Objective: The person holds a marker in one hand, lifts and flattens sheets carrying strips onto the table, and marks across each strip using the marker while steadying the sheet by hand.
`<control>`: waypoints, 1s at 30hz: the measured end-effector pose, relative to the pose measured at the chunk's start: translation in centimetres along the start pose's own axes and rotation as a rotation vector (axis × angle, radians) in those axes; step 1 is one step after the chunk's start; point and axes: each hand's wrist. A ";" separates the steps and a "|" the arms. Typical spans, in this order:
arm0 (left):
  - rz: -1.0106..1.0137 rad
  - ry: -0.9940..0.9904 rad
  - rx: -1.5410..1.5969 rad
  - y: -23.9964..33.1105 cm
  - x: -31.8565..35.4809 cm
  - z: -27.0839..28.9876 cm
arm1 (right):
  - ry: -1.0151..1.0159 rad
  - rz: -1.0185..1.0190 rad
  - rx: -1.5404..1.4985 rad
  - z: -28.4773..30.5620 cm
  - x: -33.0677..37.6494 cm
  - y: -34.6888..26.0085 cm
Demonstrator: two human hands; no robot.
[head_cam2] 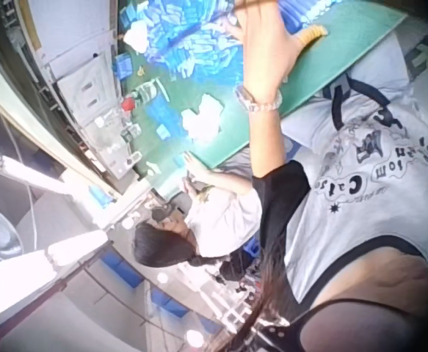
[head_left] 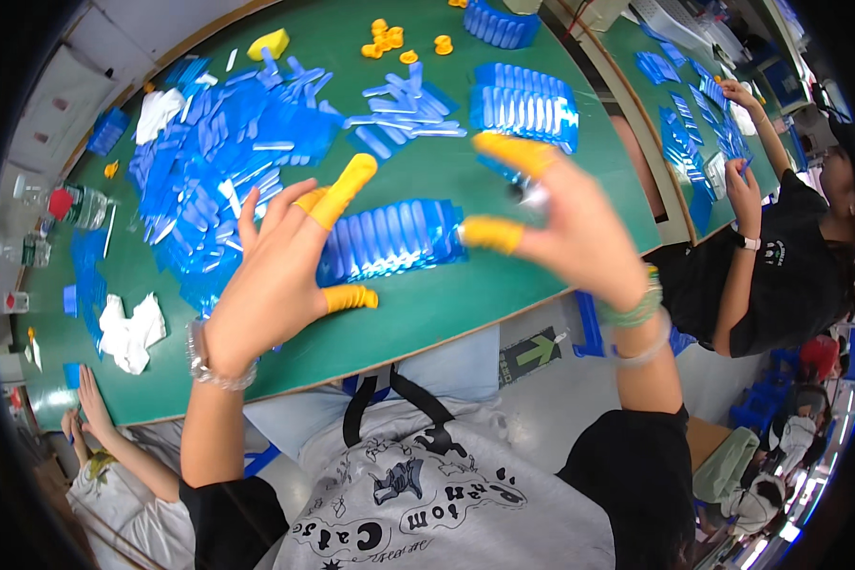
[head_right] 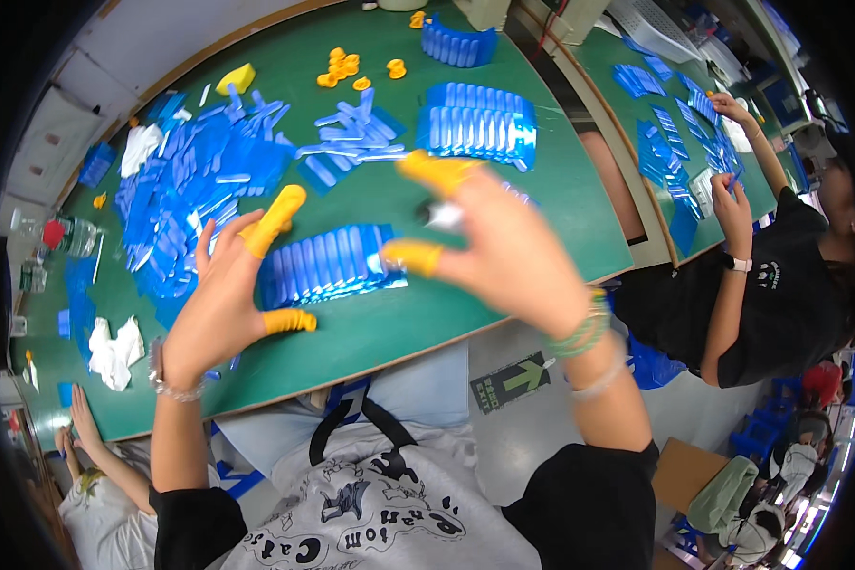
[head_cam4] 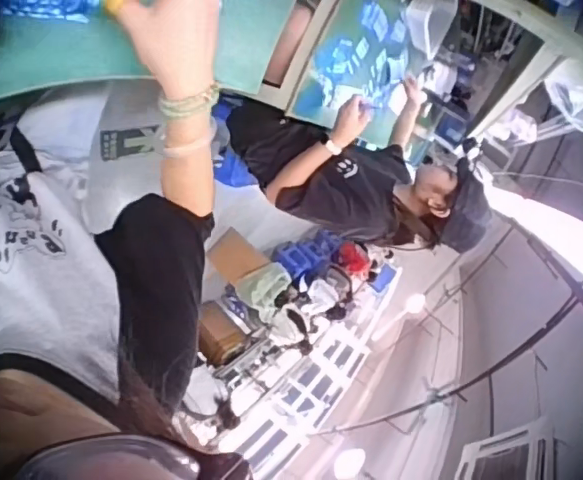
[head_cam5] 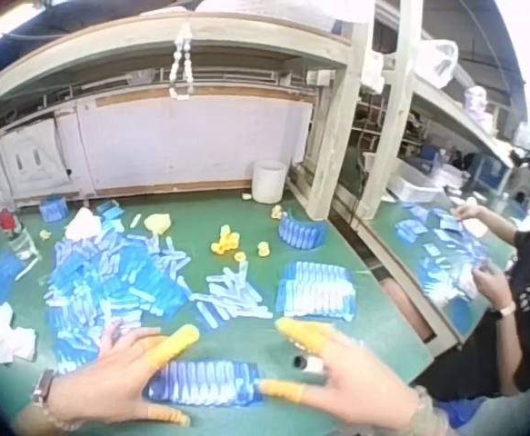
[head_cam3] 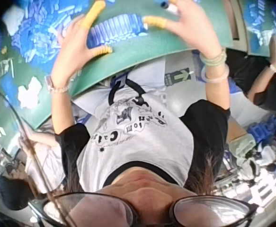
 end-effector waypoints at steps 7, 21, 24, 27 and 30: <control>-0.248 0.309 -0.226 0.4 -12.3 1.1 | 0.121 -0.224 0.250 10.0 0.4 10.6; -0.115 0.101 -0.091 1.5 -20.5 -0.6 | -0.084 -0.194 0.188 11.1 -3.6 14.6; -0.113 0.143 -0.089 1.4 -20.3 -0.6 | -0.029 -0.157 0.173 10.7 -3.8 14.7; -0.115 0.148 -0.051 1.5 -20.4 -0.5 | -0.068 -0.160 0.160 10.9 -3.8 15.0; -0.142 0.119 0.061 0.9 -20.9 -0.3 | -0.064 -0.157 0.116 10.9 -3.9 15.0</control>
Point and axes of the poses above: each hand's wrist, its own x-axis away from the middle knuckle, its own z-axis out of the back of the hand, y = z × x, and after that the axes turned 8 degrees about -y, right-handed
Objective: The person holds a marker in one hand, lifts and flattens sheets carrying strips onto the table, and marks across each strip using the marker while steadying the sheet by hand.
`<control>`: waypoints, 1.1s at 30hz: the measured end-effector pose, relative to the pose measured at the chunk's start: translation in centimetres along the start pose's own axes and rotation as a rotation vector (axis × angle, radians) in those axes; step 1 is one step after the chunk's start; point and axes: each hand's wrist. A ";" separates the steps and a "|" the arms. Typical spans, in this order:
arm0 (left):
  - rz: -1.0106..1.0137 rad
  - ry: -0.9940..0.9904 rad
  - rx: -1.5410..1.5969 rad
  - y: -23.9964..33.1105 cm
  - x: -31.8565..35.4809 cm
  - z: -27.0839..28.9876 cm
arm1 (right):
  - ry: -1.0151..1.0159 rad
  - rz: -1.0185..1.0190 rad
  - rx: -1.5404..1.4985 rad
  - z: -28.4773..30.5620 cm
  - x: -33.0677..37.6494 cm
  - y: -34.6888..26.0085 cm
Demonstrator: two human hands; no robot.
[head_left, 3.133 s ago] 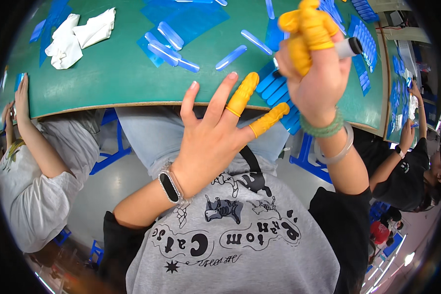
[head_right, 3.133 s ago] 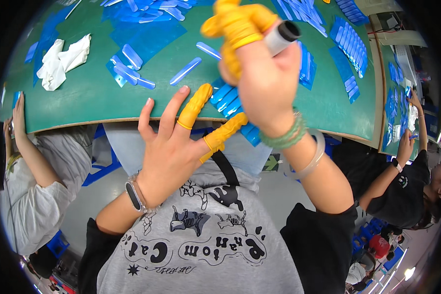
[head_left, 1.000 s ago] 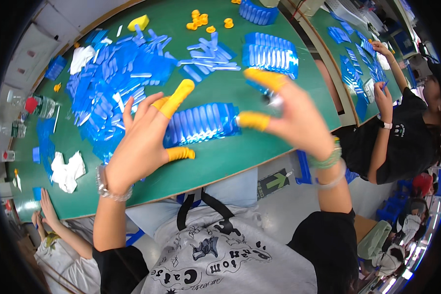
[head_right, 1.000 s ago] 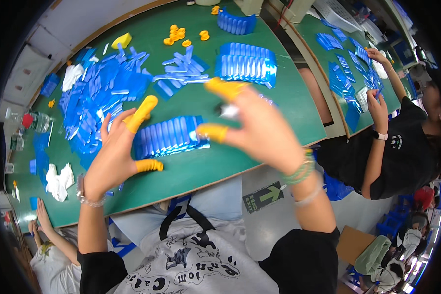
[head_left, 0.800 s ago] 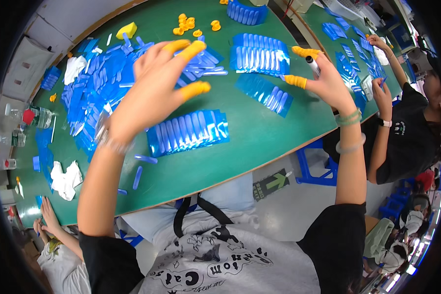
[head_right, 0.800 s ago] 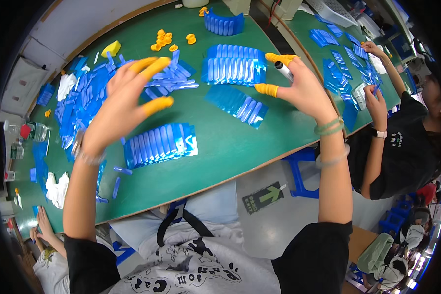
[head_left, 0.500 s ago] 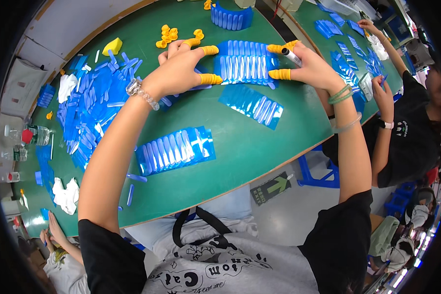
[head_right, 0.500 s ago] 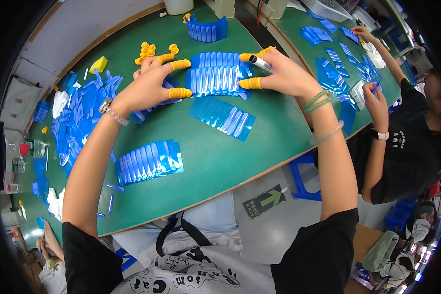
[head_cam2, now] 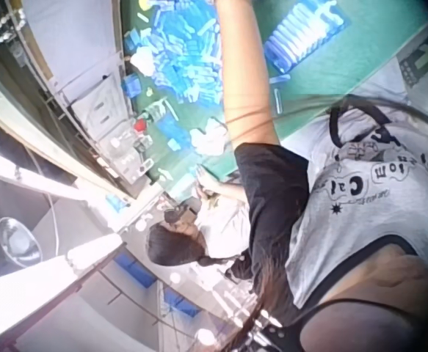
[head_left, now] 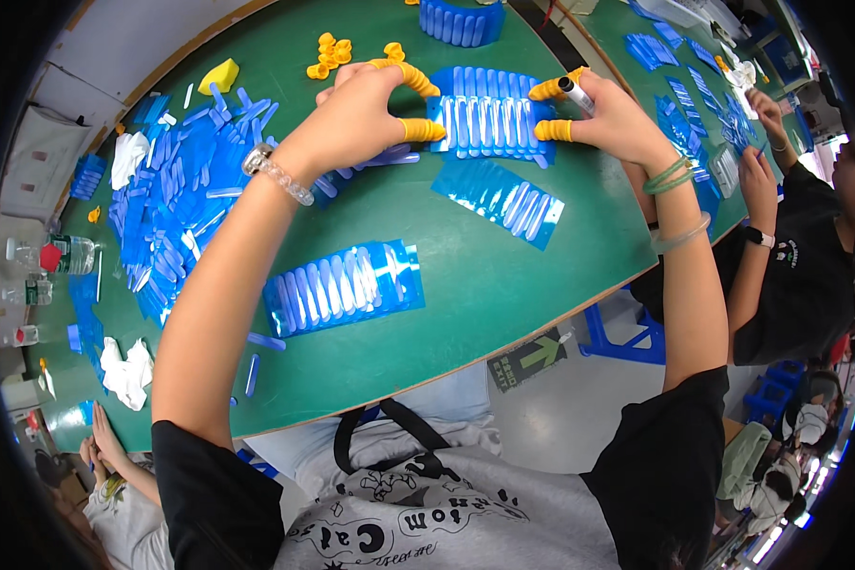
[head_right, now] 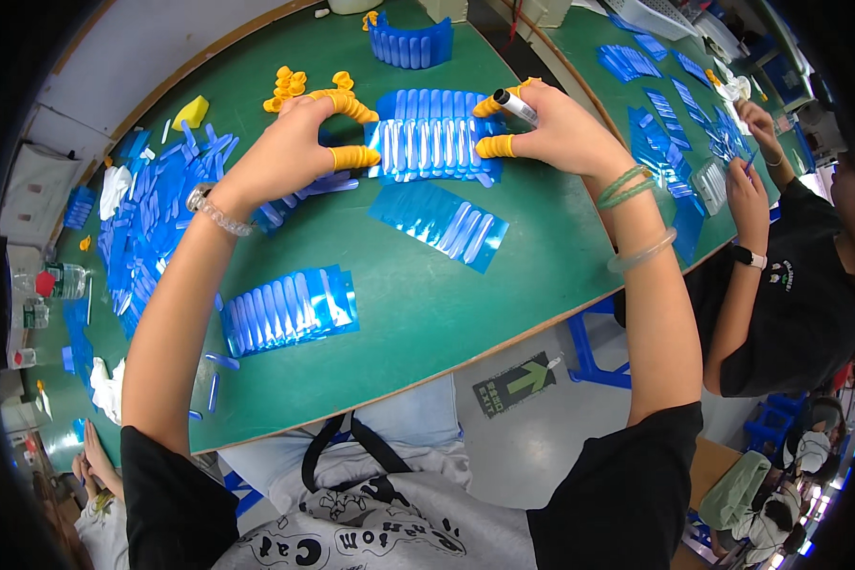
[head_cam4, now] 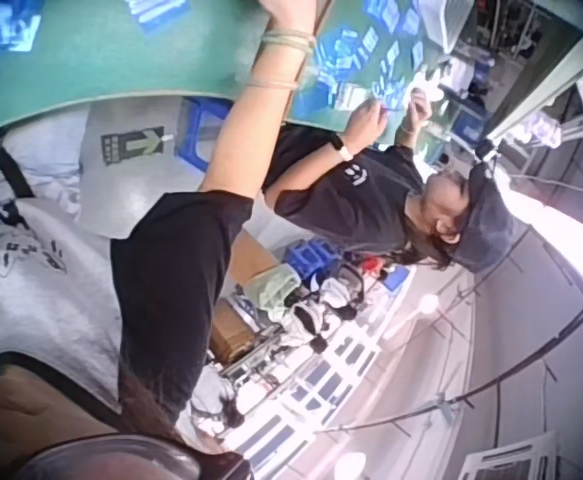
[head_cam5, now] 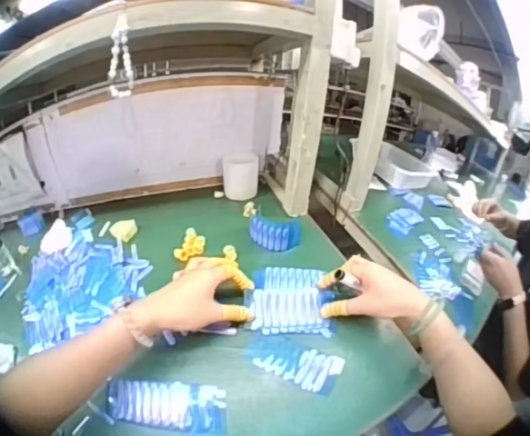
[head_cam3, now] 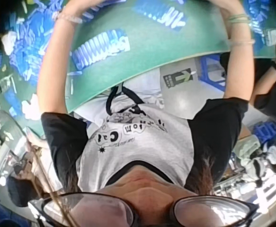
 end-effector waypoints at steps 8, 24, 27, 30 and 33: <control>-0.001 -0.027 0.332 -0.4 -1.2 0.1 | -0.022 -0.080 -0.029 0.2 -0.3 -0.8; 0.054 0.126 0.577 0.0 -3.2 -0.6 | -0.033 -0.307 -0.476 2.3 -1.1 0.2; 0.078 0.089 0.692 0.8 -2.8 0.2 | -0.077 -0.316 -0.705 3.3 -0.8 0.5; 0.156 -0.009 0.794 2.6 -0.8 2.1 | -0.027 -0.348 -0.842 2.9 -0.3 -0.4; 0.244 -0.093 0.866 3.7 2.9 3.6 | -0.148 -0.371 -0.900 2.1 0.2 -3.2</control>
Point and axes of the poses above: each hand's wrist, its own x-axis away from the middle knuckle, its own z-axis out of the back of the hand, y = z × x, and after that the axes turned 8 degrees about -y, right-handed
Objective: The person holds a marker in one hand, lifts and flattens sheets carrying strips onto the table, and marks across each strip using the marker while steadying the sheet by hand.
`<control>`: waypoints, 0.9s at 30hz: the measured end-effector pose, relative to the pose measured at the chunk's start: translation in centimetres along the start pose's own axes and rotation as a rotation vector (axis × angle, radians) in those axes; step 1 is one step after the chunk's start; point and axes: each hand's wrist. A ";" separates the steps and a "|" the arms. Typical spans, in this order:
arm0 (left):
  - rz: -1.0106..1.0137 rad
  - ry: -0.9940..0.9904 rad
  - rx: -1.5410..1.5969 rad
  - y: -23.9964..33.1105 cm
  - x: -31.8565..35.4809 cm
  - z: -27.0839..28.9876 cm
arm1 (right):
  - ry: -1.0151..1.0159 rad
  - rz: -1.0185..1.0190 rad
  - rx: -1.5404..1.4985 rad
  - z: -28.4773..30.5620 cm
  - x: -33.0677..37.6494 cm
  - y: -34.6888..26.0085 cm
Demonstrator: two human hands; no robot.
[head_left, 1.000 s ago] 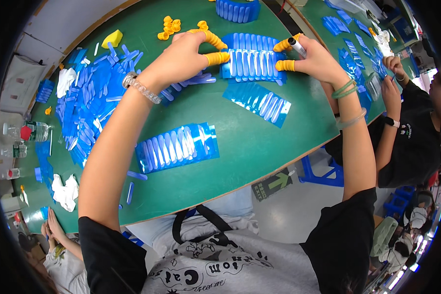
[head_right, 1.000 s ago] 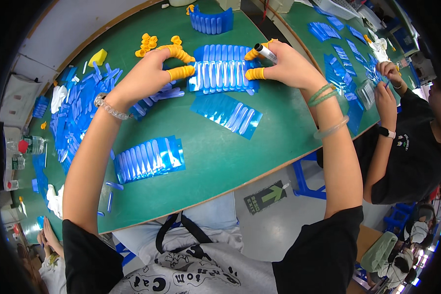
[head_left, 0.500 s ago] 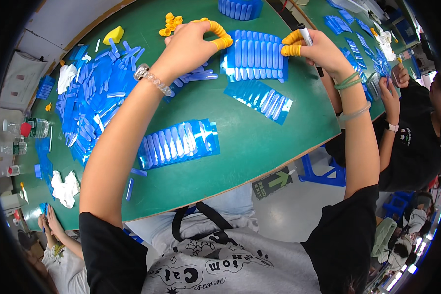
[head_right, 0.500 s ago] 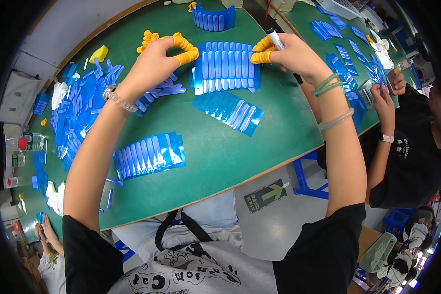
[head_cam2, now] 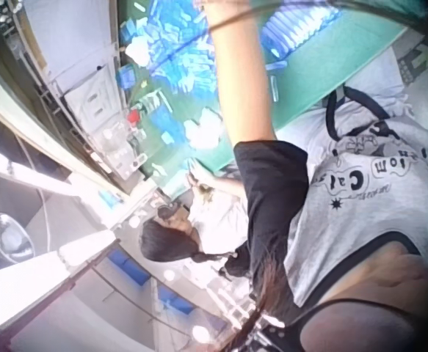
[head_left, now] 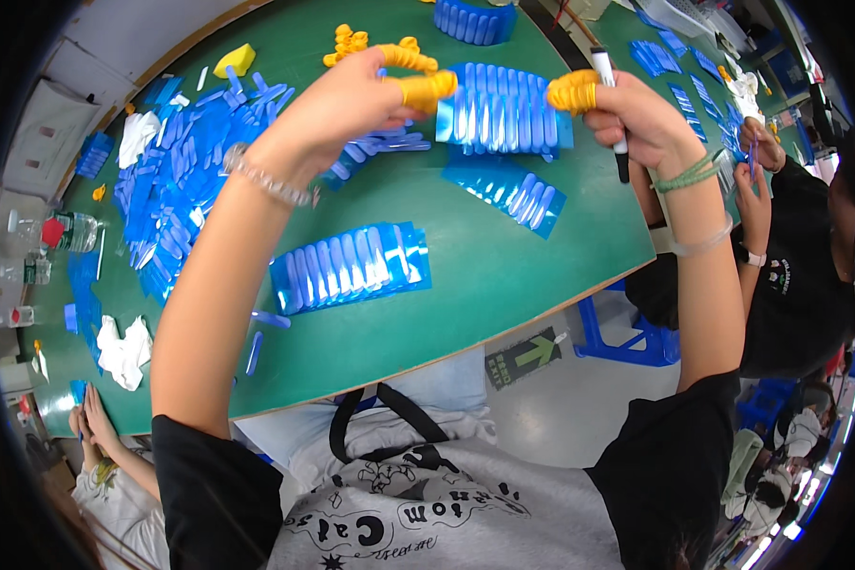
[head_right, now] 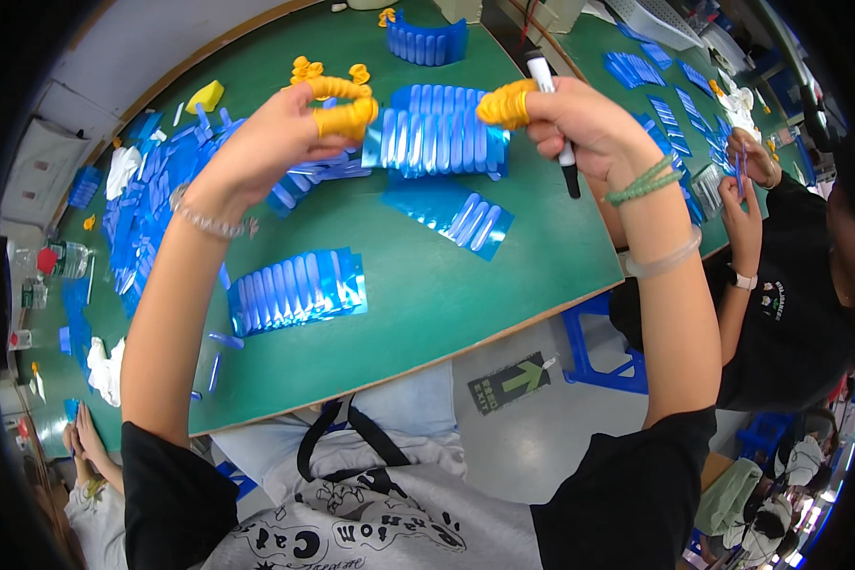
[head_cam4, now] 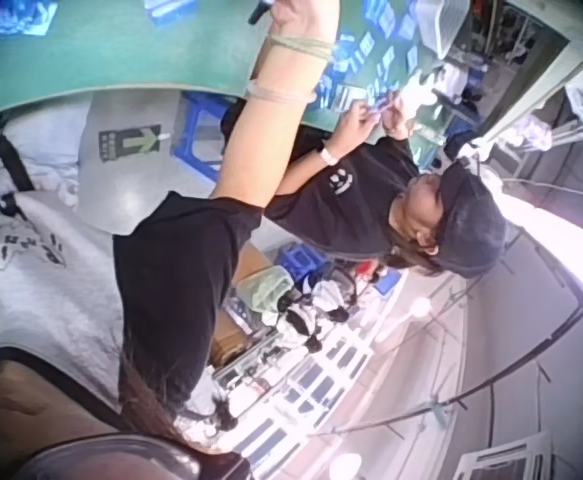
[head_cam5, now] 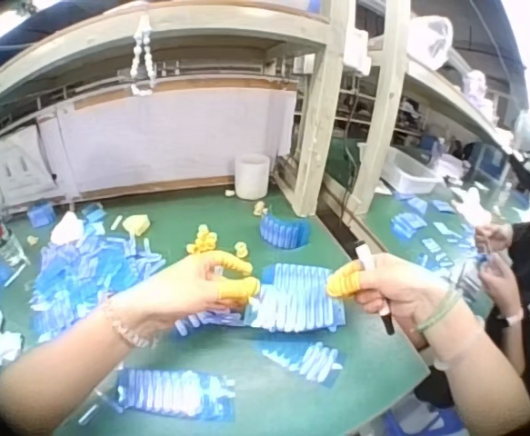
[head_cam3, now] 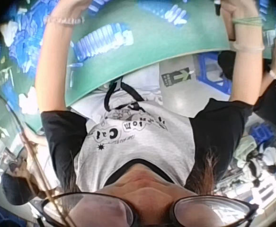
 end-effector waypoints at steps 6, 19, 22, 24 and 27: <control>0.060 -0.001 0.203 -2.1 9.0 0.0 | -0.228 -0.097 -0.005 -7.1 2.1 -0.4; 0.108 0.320 0.122 -8.8 27.2 1.5 | -0.312 0.101 0.536 -25.0 3.6 1.3; 0.028 0.397 0.034 -10.4 28.5 1.0 | -0.248 0.120 0.711 -26.1 4.0 0.6; -0.027 0.420 -0.041 -10.6 28.7 0.6 | -0.244 0.193 0.733 -26.0 4.1 0.9; -0.073 0.468 -0.106 -10.6 28.6 -0.1 | -0.227 0.269 0.748 -26.0 4.5 1.0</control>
Point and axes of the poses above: each hand's wrist, its own x-axis away from the middle knuckle, its own z-axis out of the back of the hand, y = z × x, and after that the axes turned 8 degrees about -y, right-handed
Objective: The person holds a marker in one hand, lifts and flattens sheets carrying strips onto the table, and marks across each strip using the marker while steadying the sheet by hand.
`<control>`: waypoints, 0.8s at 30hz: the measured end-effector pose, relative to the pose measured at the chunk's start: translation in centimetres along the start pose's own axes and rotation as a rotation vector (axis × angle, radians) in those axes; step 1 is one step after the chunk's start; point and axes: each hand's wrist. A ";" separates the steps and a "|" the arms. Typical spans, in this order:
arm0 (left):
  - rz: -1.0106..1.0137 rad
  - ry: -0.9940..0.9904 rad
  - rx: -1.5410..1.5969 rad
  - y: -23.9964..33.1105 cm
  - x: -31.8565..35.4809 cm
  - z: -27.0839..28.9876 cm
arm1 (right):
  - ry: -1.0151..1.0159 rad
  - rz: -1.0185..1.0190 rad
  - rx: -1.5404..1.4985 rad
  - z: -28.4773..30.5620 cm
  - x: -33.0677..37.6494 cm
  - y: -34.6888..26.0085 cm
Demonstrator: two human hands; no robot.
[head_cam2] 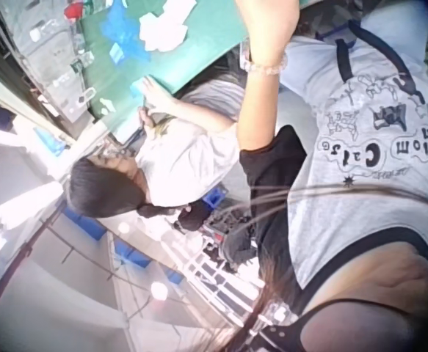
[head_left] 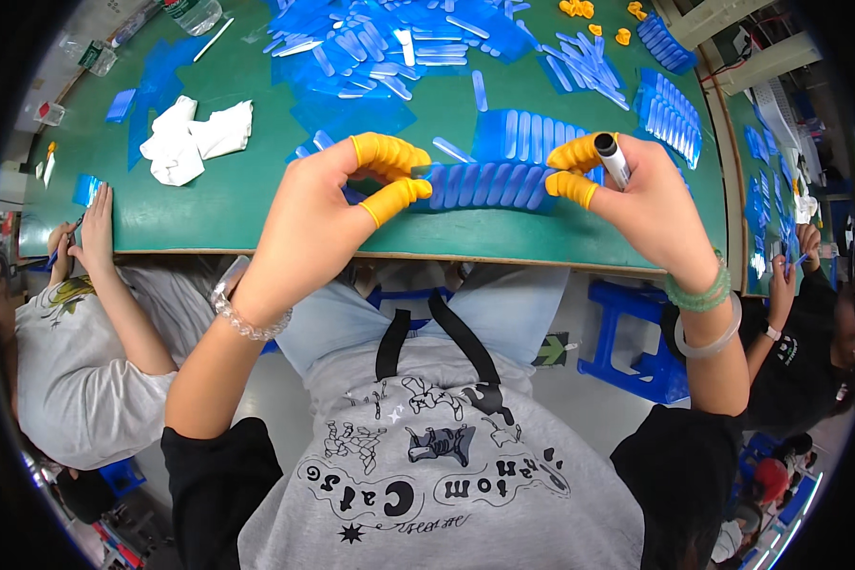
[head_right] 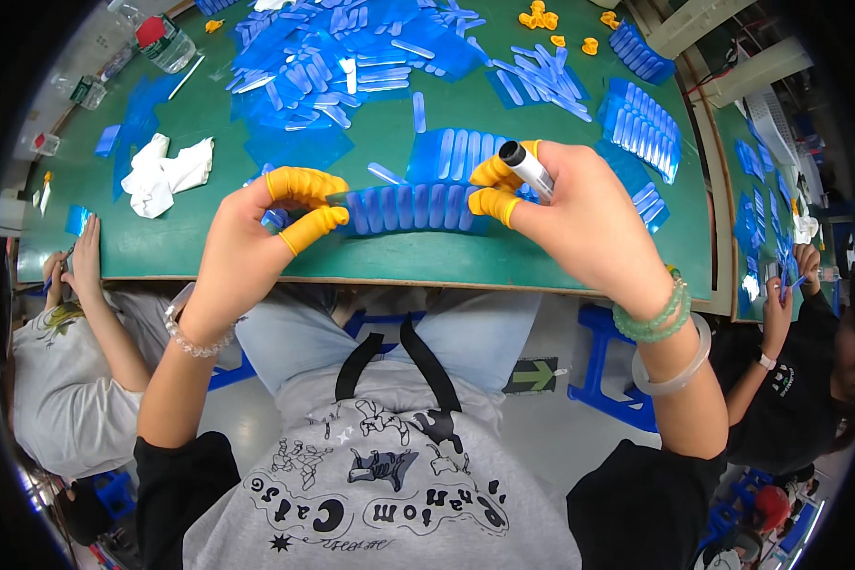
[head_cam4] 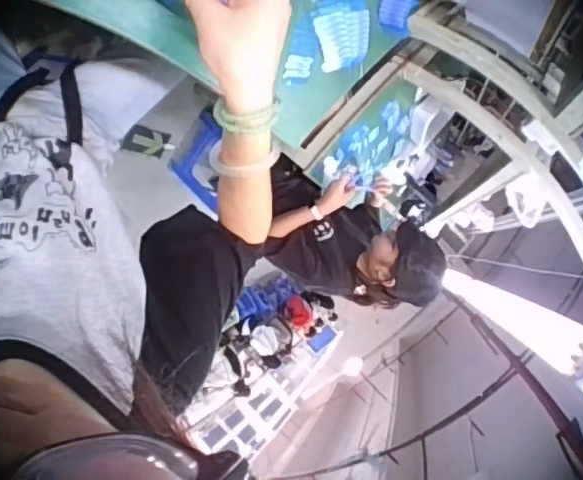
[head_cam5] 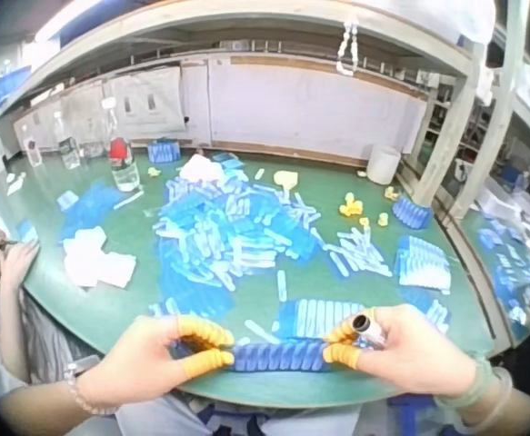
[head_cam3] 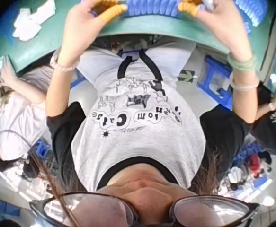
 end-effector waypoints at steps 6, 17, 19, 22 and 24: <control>-0.187 0.089 -0.131 -1.2 0.1 -1.2 | 0.095 0.118 -0.006 -0.9 1.4 0.6; -0.660 0.166 -0.819 -3.3 1.6 -2.2 | 0.290 0.563 0.778 -4.1 5.0 3.3; -0.661 0.142 -0.857 -3.4 1.9 -2.5 | 0.273 0.575 0.814 -4.8 5.2 4.4; -0.637 0.157 -0.875 -3.3 2.1 -2.7 | 0.228 0.508 0.782 -5.2 5.5 4.3; -0.610 0.165 -0.869 -3.4 2.6 -2.6 | 0.193 0.497 0.695 -4.7 5.6 4.0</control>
Point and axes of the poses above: each hand's wrist, its own x-axis away from the middle knuckle, its own z-axis out of the back of the hand, y = z × x, and after that the axes turned 8 degrees about -y, right-handed
